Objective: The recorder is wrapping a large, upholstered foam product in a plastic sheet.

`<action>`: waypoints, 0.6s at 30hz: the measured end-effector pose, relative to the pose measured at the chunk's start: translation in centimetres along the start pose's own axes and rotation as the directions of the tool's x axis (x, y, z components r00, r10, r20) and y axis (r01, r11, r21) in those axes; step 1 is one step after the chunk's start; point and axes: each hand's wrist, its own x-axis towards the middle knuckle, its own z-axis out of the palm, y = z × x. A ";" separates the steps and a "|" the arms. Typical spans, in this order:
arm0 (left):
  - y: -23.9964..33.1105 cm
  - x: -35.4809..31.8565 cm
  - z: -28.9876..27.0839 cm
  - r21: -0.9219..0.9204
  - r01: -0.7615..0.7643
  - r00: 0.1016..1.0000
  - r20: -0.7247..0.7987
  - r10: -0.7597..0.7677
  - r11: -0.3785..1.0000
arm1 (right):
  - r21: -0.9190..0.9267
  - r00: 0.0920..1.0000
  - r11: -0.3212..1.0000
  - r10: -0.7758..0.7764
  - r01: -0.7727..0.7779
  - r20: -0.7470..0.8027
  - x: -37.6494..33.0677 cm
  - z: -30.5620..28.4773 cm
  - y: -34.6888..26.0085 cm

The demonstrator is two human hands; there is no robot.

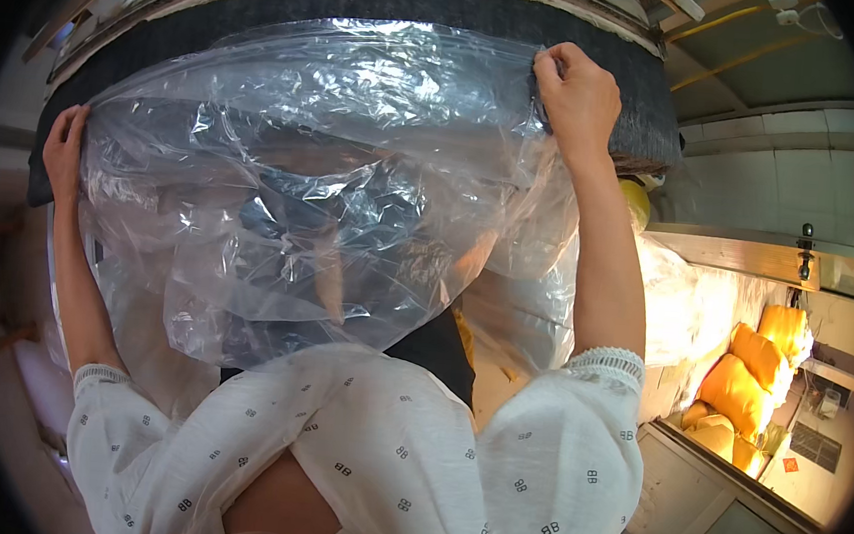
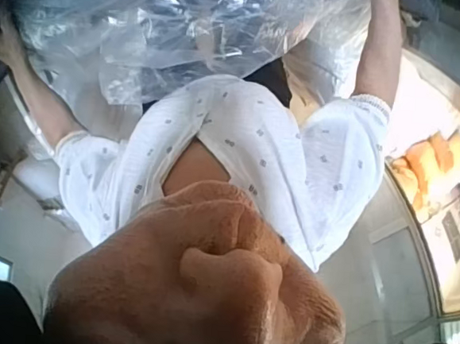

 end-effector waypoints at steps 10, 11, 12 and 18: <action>-4.0 -7.9 -13.0 0.256 -0.249 0.962 -0.043 0.268 0.934 | 0.017 1.000 0.999 -0.027 0.027 0.008 0.1 1.9 1.2; -3.9 -9.1 -13.4 0.269 -0.254 0.960 -0.046 0.275 0.929 | 0.032 1.000 0.999 -0.026 0.026 0.005 0.3 2.0 1.5; -3.5 -10.5 -13.5 0.151 -0.174 0.985 0.006 0.175 0.973 | 0.096 0.997 0.994 -0.060 0.055 0.057 0.8 2.2 1.9; 2.5 -10.7 -9.3 -0.324 0.088 0.975 -0.165 -0.148 0.942 | 0.750 0.995 0.656 0.017 -0.086 0.100 4.3 1.3 1.0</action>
